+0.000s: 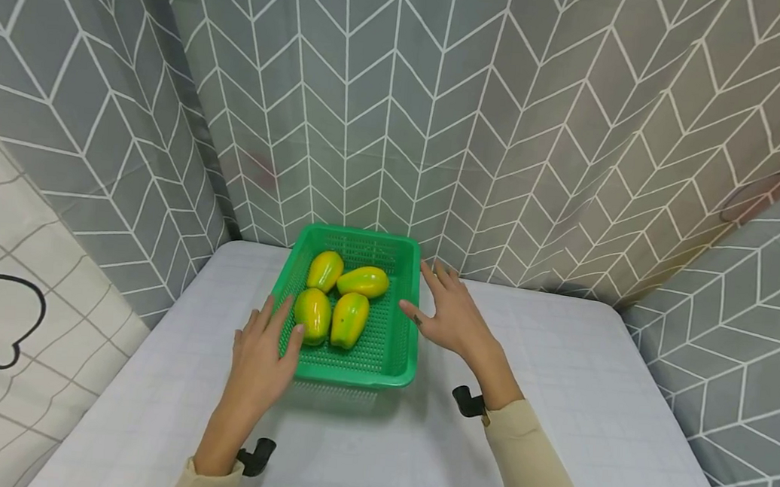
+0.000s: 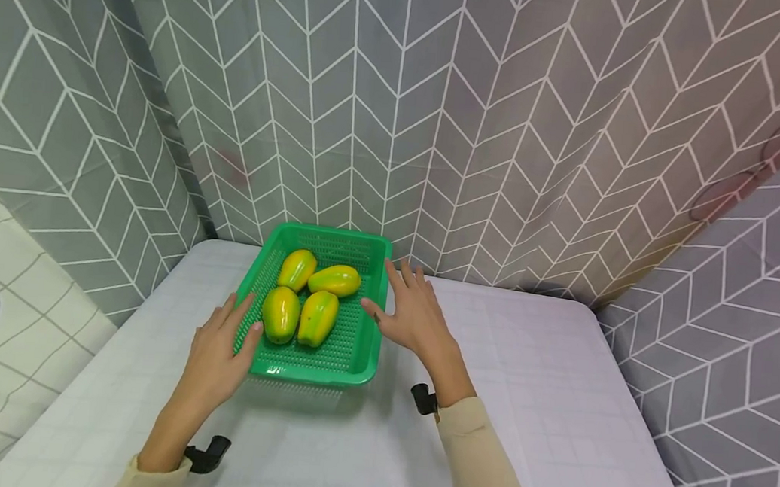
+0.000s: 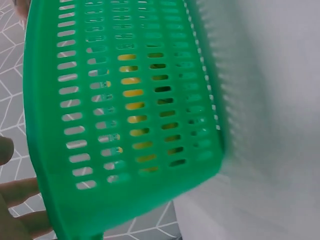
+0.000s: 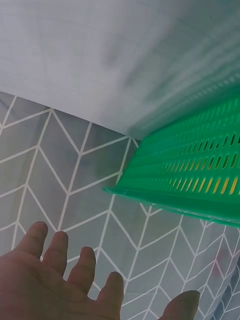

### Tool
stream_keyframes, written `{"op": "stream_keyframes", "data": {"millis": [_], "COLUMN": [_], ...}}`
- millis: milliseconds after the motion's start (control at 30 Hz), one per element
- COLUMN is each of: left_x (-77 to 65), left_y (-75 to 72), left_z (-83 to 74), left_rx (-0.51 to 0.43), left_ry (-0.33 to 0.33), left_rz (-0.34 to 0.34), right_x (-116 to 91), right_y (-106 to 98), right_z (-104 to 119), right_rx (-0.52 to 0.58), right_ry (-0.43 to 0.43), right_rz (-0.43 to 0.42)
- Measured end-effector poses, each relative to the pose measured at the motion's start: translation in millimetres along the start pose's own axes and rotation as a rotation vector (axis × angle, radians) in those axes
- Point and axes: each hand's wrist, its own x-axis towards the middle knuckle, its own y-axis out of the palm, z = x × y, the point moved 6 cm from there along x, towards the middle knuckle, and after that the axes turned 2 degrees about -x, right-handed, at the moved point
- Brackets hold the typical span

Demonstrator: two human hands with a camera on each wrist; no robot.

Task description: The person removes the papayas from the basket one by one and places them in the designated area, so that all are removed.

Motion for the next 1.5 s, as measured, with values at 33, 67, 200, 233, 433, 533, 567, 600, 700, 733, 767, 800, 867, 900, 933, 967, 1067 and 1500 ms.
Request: {"op": "stream_keyframes", "data": {"millis": [33, 67, 200, 233, 433, 533, 567, 600, 700, 733, 767, 800, 867, 900, 933, 967, 1067, 1500], "left_x": [-1.2, -2.4, -7.3, -8.4, -12.8, -15.6, -16.5, -17.2, -19.1, -19.4, -19.9, -20.4, -21.3, -21.9, -22.6, -23.3, -25.6, -30.4], "left_y": [-1.1, -2.3, -6.0, -6.4, -7.5, -8.3, -8.3, -8.3, -8.3, -8.1, -8.1, -8.0, -8.2, -8.4, -8.5, -8.7, -8.3, -7.1], "left_z": [1.8, 3.3, 8.6, 9.3, 13.4, 15.8, 16.7, 17.7, 20.6, 21.6, 22.5, 23.4, 25.2, 26.0, 26.9, 27.7, 31.1, 42.7], "left_rx": [-0.014, -0.025, -0.054, -0.060, -0.084, -0.086, -0.088, -0.089, -0.097, -0.102, -0.106, -0.111, -0.121, -0.126, -0.131, -0.136, -0.157, -0.288], "left_ry": [-0.006, -0.009, -0.021, -0.023, -0.025, -0.025, -0.028, -0.033, -0.053, -0.062, -0.072, -0.081, -0.095, -0.099, -0.105, -0.106, -0.109, -0.164], "left_rz": [-0.004, -0.011, -0.032, -0.033, -0.048, -0.058, -0.058, -0.057, -0.052, -0.048, -0.044, -0.041, -0.038, -0.037, -0.034, -0.035, -0.032, 0.007], "right_x": [1.9, 3.7, 10.7, 12.3, 22.3, 28.2, 30.5, 32.9, 39.4, 41.4, 43.2, 44.9, 48.7, 50.6, 52.6, 54.6, 61.1, 79.6], "right_y": [0.2, 0.4, 0.9, 0.9, 2.0, 2.7, 3.1, 3.3, 3.4, 3.4, 3.3, 3.3, 3.8, 4.1, 4.5, 5.0, 7.4, 17.3], "right_z": [0.6, 1.0, 3.5, 4.2, 10.1, 14.3, 15.6, 16.5, 20.6, 21.9, 23.3, 24.7, 27.2, 28.2, 29.1, 29.8, 31.8, 37.6], "right_rx": [0.007, 0.010, 0.019, 0.024, 0.067, 0.084, 0.089, 0.098, 0.120, 0.123, 0.129, 0.132, 0.143, 0.145, 0.149, 0.156, 0.177, 0.310], "right_ry": [-0.003, -0.007, -0.025, -0.027, -0.020, -0.019, -0.022, -0.021, -0.028, -0.029, -0.030, -0.030, -0.030, -0.028, -0.028, -0.029, -0.037, -0.022], "right_rz": [0.003, 0.006, 0.010, 0.010, 0.025, 0.041, 0.042, 0.044, 0.045, 0.048, 0.051, 0.056, 0.066, 0.071, 0.075, 0.078, 0.088, 0.147]}}
